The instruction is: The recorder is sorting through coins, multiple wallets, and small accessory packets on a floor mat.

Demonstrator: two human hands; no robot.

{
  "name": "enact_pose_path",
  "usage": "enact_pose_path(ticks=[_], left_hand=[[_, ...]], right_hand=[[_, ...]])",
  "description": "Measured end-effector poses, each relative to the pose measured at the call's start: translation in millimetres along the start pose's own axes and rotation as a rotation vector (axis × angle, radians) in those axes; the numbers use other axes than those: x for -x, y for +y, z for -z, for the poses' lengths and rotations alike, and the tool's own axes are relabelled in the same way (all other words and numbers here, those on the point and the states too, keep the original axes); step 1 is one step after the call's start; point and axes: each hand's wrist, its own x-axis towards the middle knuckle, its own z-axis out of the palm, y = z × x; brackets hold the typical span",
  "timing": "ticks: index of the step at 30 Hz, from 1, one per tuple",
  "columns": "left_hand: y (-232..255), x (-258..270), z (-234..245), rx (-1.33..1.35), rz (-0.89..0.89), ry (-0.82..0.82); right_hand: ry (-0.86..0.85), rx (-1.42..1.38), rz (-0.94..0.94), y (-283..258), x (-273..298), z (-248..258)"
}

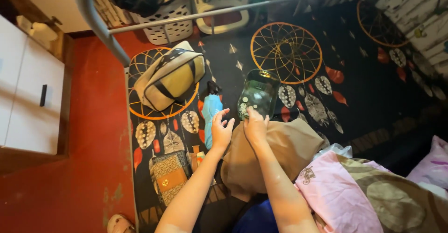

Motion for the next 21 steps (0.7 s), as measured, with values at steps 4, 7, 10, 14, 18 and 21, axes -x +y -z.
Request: enact_pose_path(ticks=[4,7,10,14,18,21], left_hand=[[-38,4,-17,0.073,0.115,-0.043],[-70,13,-13,0.204,0.193,-0.055],[-71,20,9,0.323,0.245,-0.055],[-28,28,55,0.276,0.292,-0.066],[31,37,116,0.394,0.498,-0.146],[53,61,155,0.467,0.605,-0.228]], right_hand=[[-0.067,0.082,0.030,7,9,7],[-0.030,0.061,0.076,3,12,13],[0.009,0.013,0.165,-14,17,32],[0.025,-0.115,0.281,-55,35,66],[0.001,-0.174,0.447,-103,71,100],[-0.018,-0.209,0.571,-124,110,108]])
